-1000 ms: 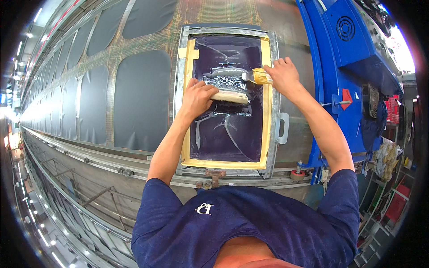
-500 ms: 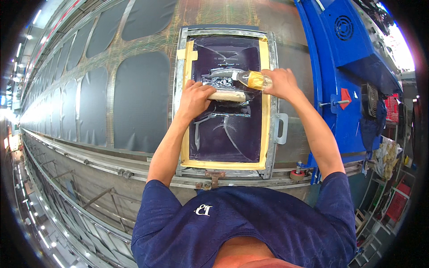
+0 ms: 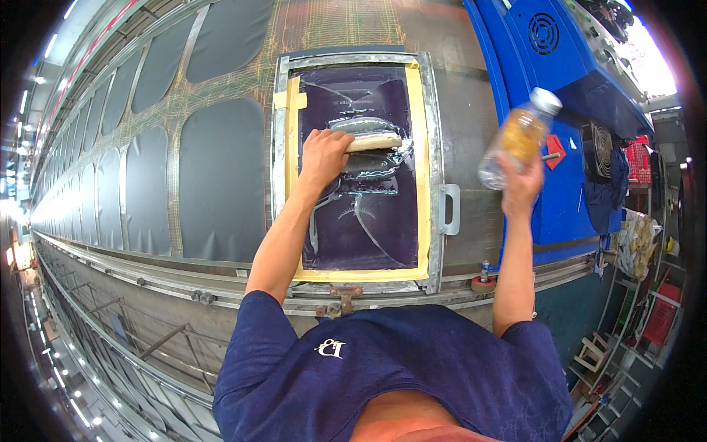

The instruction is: The person uses a squeegee to spread ink across a screen printing frame. They repeatedly pull the squeegee across the screen to ensure even coverage of the ink.

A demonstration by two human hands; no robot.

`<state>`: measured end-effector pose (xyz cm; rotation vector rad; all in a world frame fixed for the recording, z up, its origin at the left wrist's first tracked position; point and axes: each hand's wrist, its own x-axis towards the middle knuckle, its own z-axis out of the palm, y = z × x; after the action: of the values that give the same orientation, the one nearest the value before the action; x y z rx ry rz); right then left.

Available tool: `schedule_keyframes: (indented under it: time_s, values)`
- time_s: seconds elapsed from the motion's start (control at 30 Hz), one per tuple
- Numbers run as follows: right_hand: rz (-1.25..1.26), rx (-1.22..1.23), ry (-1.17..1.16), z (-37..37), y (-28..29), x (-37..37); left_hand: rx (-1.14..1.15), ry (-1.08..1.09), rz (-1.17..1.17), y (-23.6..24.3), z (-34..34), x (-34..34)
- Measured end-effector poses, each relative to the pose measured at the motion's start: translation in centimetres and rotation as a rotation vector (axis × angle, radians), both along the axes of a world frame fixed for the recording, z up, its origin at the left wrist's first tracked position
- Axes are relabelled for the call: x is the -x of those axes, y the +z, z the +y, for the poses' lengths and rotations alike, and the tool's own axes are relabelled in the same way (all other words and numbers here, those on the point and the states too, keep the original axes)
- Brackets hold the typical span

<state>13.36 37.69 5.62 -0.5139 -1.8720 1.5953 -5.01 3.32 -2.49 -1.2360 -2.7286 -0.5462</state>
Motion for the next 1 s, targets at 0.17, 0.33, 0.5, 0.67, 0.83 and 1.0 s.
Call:
schedule_keyframes:
  time_s: [0.17, 0.33, 0.5, 0.67, 0.83, 1.0]
  values:
    - [0.169, -0.199, -0.421, 9.1, 4.2, -7.0, -0.021, -0.084, 0.05, -1.2, -0.4, -1.1]
    - [0.132, -0.321, -0.725, 17.4, 2.5, -12.2, 0.021, -0.118, -0.071, 1.5, 0.4, 2.5]
    - [0.029, -0.364, -0.876, 19.2, 0.8, -12.5, 0.0, -0.084, -0.017, -0.6, 0.3, 2.1]
    - [0.136, -0.332, -0.811, 21.5, -0.7, -13.0, 0.063, -0.166, -0.127, 0.9, 0.4, 3.0]
    - [0.106, -0.371, -0.711, 20.9, -1.8, -12.6, -0.012, -0.071, -0.004, -0.5, 1.1, 2.5]
    - [0.009, -0.194, -0.702, 20.2, -2.2, -13.9, 0.037, -0.1, -0.171, 1.4, 1.2, 3.2]
